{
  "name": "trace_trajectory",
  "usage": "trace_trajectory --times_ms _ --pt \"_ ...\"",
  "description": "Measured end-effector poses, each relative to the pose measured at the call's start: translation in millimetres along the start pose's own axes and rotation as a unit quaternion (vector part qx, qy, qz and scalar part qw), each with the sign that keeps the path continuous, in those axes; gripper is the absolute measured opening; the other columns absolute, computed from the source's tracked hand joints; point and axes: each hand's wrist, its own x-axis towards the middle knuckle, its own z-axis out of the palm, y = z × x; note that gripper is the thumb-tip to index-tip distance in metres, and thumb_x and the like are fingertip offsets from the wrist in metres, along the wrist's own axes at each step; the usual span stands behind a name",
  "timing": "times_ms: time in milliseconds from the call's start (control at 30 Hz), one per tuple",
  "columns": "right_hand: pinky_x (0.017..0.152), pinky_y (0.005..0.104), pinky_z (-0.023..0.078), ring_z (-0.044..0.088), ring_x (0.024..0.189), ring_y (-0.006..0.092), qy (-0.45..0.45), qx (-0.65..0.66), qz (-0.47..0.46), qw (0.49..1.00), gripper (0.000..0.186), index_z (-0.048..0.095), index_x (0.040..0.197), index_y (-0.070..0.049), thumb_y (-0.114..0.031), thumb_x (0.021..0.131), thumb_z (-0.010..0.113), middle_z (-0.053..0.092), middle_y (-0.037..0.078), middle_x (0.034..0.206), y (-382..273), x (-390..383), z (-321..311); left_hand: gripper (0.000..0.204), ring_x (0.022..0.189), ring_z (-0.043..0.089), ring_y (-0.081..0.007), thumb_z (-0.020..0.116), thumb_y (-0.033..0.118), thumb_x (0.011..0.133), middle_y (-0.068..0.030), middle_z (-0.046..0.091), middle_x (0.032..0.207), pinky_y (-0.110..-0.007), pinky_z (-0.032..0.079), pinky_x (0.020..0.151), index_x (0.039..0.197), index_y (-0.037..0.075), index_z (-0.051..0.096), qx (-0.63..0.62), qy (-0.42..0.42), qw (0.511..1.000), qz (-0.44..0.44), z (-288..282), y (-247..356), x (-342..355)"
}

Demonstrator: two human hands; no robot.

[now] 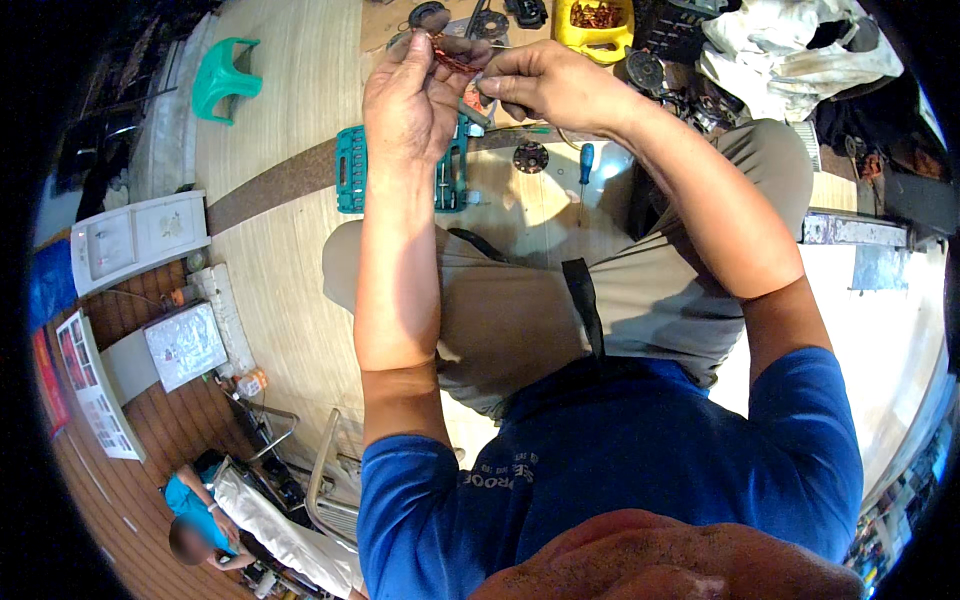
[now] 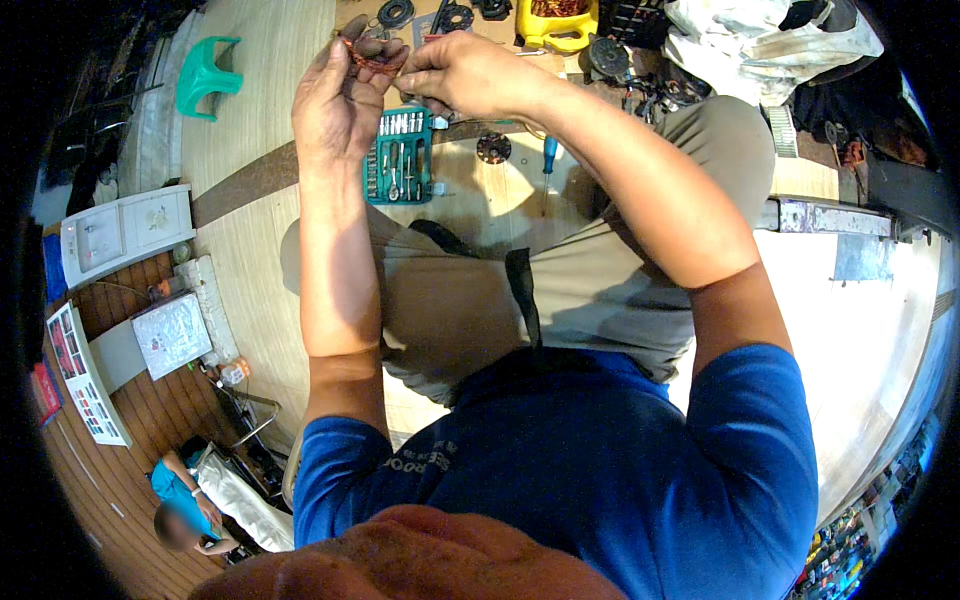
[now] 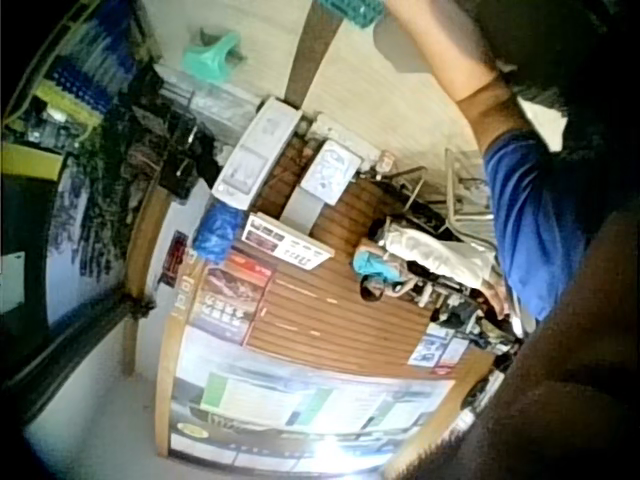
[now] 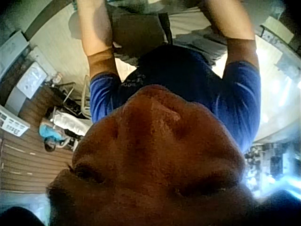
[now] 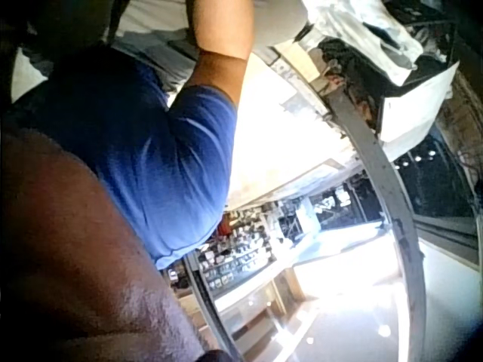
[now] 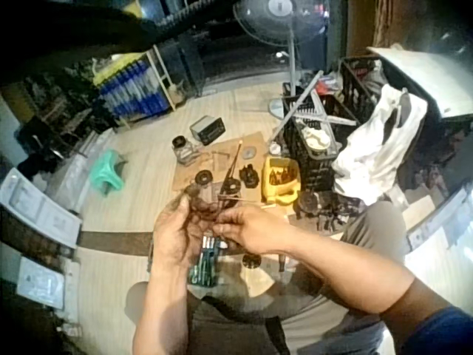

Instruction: The person sits on the floor and handles an alternator component, using a screwdriver to manipulate the internal wiring and brush assembly.

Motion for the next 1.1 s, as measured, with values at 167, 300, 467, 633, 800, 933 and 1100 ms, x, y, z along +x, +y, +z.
trace_trajectory --times_ms 167,300,467,633,800,933,1100 --pt "0.069 0.0285 0.048 0.058 0.071 0.0124 -0.056 -0.18 -0.127 0.974 0.027 0.066 0.095 -0.001 -0.027 0.089 0.061 0.066 0.005 0.077 20 14 -39 0.035 0.056 0.036 -0.0122 0.047 0.022 0.096 0.0012 0.04 0.066 -0.028 0.042 0.063 0.115 -0.008 0.053 -0.033 -0.01 0.999 -0.01 9 16 1" --pt "0.073 0.0389 0.049 0.063 0.079 0.0347 -0.067 -0.204 -0.171 0.962 0.027 0.065 0.096 0.003 -0.022 0.086 0.06 0.064 0.023 0.083 6 16 -64 0.028 0.052 0.04 -0.009 0.052 0.019 0.093 0.0007 0.047 0.059 -0.023 0.034 0.051 0.096 -0.006 0.063 0.186 -0.158 0.955 -0.168 7 27 -11" --pt "0.073 0.0375 0.049 0.063 0.077 0.0297 -0.009 -0.264 -0.15 0.953 0.028 0.065 0.095 0.003 -0.023 0.086 0.06 0.065 0.02 0.082 -14 -2 -66 0.023 0.054 0.045 -0.0064 0.053 0.022 0.093 0.0025 0.05 0.059 -0.02 0.035 0.051 0.092 0.002 0.064 0.512 -0.08 0.847 -0.119 12 -8 -10" --pt "0.065 0.0304 0.047 0.058 0.066 0.0169 0.05 -0.17 -0.038 0.983 0.024 0.066 0.093 0.003 -0.02 0.086 0.06 0.063 0.01 0.07 -44 -21 -50 0.022 0.061 0.06 -0.0161 0.049 0.014 0.094 -0.0087 0.063 0.077 -0.027 0.049 0.055 0.101 -0.004 0.059 0.471 0.044 0.874 -0.106 21 -16 3" --pt "0.05 0.023 0.036 0.045 0.054 0.008 0.018 -0.03 -0.003 0.999 0.018 0.065 0.084 0.0 -0.016 0.089 0.058 0.052 0.0 0.06 -33 -12 -41 0.023 0.071 0.062 -0.0182 0.044 0.01 0.094 -0.0125 0.064 0.087 -0.028 0.05 0.062 0.104 -0.007 0.057 0.192 0.161 0.968 -0.034 32 -10 2" --pt "0.049 0.0223 0.035 0.044 0.052 0.0077 -0.016 0.052 0.014 0.998 0.018 0.065 0.084 0.0 -0.016 0.089 0.059 0.051 -0.001 0.06 -23 -3 -33 0.028 0.084 0.063 -0.0251 0.038 0.011 0.095 -0.0166 0.064 0.099 -0.035 0.051 0.075 0.11 -0.007 0.054 -0.012 0.119 0.992 -0.029 16 -10 6" --pt "0.047 0.0205 0.032 0.043 0.051 0.0062 -0.074 0.081 0.028 0.994 0.017 0.066 0.085 -0.004 -0.02 0.088 0.062 0.051 -0.002 0.059 -5 4 -32 0.029 0.089 0.06 -0.0218 0.039 0.016 0.096 -0.0129 0.063 0.098 -0.035 0.047 0.082 0.112 -0.004 0.053 -0.072 0.019 0.997 0.01 39 -4 -1"
